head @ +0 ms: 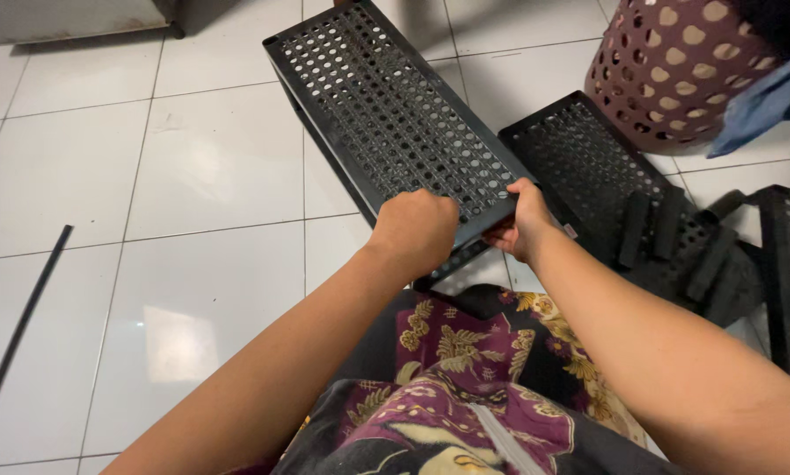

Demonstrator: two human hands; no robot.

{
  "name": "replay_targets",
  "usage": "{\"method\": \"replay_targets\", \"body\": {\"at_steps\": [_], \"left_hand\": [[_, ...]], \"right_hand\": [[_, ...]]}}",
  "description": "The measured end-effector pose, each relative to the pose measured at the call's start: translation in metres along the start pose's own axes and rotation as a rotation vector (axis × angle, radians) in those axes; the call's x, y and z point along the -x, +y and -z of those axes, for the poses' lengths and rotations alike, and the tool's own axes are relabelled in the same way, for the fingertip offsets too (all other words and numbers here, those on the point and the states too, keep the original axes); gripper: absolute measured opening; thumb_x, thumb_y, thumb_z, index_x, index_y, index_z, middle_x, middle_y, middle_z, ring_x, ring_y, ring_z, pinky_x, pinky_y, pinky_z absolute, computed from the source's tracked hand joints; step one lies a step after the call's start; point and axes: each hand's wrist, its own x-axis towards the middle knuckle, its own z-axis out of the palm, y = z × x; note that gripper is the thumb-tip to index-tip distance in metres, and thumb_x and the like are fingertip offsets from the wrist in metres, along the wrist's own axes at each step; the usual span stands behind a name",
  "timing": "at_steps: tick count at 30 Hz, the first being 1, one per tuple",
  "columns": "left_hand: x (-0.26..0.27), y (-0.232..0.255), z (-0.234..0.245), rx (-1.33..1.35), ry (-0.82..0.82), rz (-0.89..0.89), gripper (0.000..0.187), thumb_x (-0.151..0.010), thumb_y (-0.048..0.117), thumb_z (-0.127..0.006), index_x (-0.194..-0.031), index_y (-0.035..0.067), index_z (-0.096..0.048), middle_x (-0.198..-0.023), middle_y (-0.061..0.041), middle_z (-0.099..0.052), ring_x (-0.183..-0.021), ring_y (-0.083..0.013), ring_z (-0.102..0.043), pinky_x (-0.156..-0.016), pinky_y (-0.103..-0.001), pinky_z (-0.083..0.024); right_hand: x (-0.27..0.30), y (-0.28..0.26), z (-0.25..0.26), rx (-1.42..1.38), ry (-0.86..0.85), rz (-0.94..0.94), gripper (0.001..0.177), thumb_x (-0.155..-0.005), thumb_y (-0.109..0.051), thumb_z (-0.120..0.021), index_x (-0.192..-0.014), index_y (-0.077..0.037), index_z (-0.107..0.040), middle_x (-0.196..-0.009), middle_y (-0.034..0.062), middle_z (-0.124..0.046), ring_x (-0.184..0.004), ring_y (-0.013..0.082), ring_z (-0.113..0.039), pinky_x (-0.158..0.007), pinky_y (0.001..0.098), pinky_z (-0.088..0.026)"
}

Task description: The person assembles a black plastic stool by inserting cylindrical legs into the corners of a perforated seat panel. They handle multiple seat panels and legs, connecting them by hand and stacking the assembled units.

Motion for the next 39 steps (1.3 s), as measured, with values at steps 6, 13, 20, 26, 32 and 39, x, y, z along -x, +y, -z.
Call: {"method": "replay_targets", "body": {"at_steps": [6,13,20,26,32,39], "left_hand": [[-0.015,0.004,0.0,-0.076,-0.011,-0.105,0.016,-0.087,0.017,-0.062,-0.093,0.009,-0.075,-0.094,-0.02,-0.075,-0.089,-0.0377,-0.074,-0.078,-0.047,-0.06],[-0.035,-0.021,0.041,-0.319,-0.132,-0.042,0.029,-0.089,0.039,-0.071,-0.099,0.012,-0.076,-0.101,-0.014,-0.075,-0.097,-0.0337,-0.073,-0.08,-0.045,-0.06],[-0.054,0.021,0.033,-0.445,-0.272,0.129,0.065,-0.088,0.052,-0.069,-0.136,0.01,-0.058,-0.138,-0.012,-0.06,-0.136,-0.0378,-0.046,-0.108,-0.056,-0.037],[-0.082,0.061,-0.018,-0.185,-0.391,0.129,0.103,-0.089,0.068,-0.063,-0.16,0.011,-0.017,-0.168,-0.015,-0.013,-0.155,-0.0398,-0.012,-0.122,-0.058,-0.018],[-0.085,0.051,-0.049,-0.175,-0.534,0.234,0.132,-0.079,0.069,-0.071,-0.162,0.024,0.021,-0.169,-0.009,0.025,-0.155,-0.0412,0.021,-0.119,-0.072,-0.001],[-0.093,0.044,-0.049,-0.05,-0.592,0.23,0.145,-0.067,0.074,-0.078,-0.161,0.027,0.022,-0.167,-0.014,0.032,-0.15,-0.0455,0.033,-0.112,-0.08,0.007]], "right_hand": [[0.011,0.001,0.026,-0.07,-0.075,-0.004,0.047,-0.087,-0.041,-0.053,-0.115,-0.005,-0.063,-0.119,0.0127,-0.07,-0.112,0.0341,-0.068,-0.105,0.0493,-0.049],[-0.002,-0.005,0.05,0.104,-0.114,0.037,0.037,-0.092,-0.031,-0.051,-0.121,-0.01,-0.054,-0.122,0.0147,-0.07,-0.107,0.0306,-0.073,-0.096,0.045,-0.053],[-0.036,-0.005,0.165,0.679,0.335,0.228,0.07,-0.087,-0.021,-0.067,-0.15,-0.013,-0.038,-0.116,0.0102,-0.064,-0.093,0.0277,-0.07,-0.072,0.043,-0.057],[-0.057,-0.017,0.235,1.043,0.517,0.231,0.066,-0.092,-0.028,-0.067,-0.15,-0.005,-0.047,-0.126,0.02,-0.068,-0.082,0.034,-0.074,-0.071,0.0429,-0.061],[-0.108,-0.029,0.265,1.25,0.47,0.131,0.068,-0.096,-0.037,-0.068,-0.148,0.002,-0.049,-0.117,0.0266,-0.077,-0.083,0.0351,-0.077,-0.074,0.0453,-0.062],[-0.15,-0.004,0.281,1.475,0.541,0.23,0.085,-0.082,-0.054,-0.083,-0.132,0.009,-0.055,-0.123,0.0281,-0.066,-0.114,0.0399,-0.064,-0.095,0.0452,-0.052]]}}
